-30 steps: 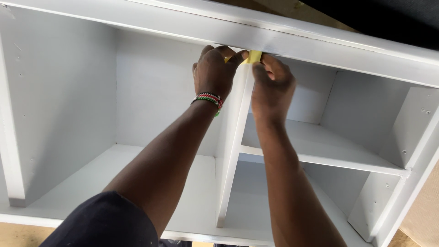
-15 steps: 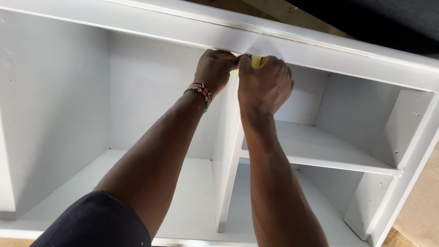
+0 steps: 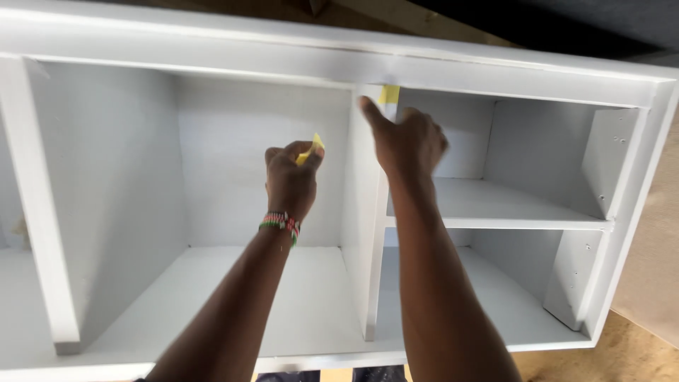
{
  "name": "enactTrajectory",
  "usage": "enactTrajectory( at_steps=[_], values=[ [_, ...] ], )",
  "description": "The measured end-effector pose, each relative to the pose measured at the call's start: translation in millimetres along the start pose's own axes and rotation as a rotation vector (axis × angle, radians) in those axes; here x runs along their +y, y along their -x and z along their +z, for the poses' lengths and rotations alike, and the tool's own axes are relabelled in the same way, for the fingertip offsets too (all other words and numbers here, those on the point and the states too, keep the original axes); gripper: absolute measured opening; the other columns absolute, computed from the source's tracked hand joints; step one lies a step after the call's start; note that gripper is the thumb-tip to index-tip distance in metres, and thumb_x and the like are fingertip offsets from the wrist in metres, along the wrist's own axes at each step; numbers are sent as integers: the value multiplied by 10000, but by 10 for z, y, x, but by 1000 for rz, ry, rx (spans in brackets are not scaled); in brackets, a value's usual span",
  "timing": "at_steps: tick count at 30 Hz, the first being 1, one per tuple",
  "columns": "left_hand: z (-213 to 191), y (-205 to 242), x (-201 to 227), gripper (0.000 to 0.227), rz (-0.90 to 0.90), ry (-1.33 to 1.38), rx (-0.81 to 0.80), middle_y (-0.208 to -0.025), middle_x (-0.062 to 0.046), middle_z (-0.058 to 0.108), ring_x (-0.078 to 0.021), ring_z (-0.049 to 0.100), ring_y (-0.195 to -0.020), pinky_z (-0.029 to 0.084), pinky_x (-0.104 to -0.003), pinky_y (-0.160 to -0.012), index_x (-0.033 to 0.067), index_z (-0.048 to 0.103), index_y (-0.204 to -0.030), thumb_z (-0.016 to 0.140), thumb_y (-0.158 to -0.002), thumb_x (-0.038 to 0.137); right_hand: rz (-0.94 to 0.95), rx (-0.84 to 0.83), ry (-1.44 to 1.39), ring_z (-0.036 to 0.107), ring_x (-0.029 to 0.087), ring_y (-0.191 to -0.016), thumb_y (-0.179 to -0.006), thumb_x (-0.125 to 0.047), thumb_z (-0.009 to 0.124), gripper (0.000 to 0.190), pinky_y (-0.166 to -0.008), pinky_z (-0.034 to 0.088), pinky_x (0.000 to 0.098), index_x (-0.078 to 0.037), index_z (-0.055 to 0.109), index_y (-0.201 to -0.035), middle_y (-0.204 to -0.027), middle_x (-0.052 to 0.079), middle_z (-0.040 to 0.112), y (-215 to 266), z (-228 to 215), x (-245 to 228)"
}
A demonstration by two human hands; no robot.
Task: The person applies yellow masking tape to the edges and corners of a white wooden cabinet. They then pick up a green plastic container, pour liquid onto an orange sponge, and squeeze the sponge over a cloth on the floor.
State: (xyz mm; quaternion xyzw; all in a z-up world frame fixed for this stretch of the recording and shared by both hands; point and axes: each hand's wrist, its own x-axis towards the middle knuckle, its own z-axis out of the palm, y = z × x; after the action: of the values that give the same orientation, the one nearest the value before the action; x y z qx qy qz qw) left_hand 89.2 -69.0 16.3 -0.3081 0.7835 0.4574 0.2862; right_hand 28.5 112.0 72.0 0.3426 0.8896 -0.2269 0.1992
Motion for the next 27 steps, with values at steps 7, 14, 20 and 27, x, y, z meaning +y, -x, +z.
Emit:
enactTrajectory(
  at_steps=[7,14,20,27],
  values=[
    [-362,1119,440,415,302,260,-242,-1299,-226,617,-305,776,-1022,664,-483,-1027,142,820,-1534,689,-1144,192,-303,-29,-546,812,182,-1197,-1203,-321,716,344,-1104,612,395,-140,852,-1462,-1262,78,899,915,-803,905],
    [-183,2017,779,367,461,31,-569,-1315,-193,656,-379,760,-1123,626,-524,-1002,179,882,-1419,686,-1168,362,-233,-359,-695,830,230,-1032,-950,-254,984,426,-985,698,438,-85,900,-1332,-1137,156,914,1392,-1487,1363],
    [550,2728,1028,292,448,-146,-501,-1197,12,746,-142,752,-1249,582,-330,-1114,269,949,-1284,703,-1126,276,-427,-125,-532,822,140,-885,-980,-242,915,138,-861,676,319,-129,892,-905,-912,-1,862,1549,-2148,2047],
    [1995,3555,1240,405,657,-163,-433,-1242,-96,886,-260,865,-981,643,-390,-875,134,883,-1435,839,-1075,312,-251,38,-581,830,128,-891,-933,-204,976,118,-876,662,278,-105,913,-921,-928,16,891,1227,-2943,3660]
  ],
)
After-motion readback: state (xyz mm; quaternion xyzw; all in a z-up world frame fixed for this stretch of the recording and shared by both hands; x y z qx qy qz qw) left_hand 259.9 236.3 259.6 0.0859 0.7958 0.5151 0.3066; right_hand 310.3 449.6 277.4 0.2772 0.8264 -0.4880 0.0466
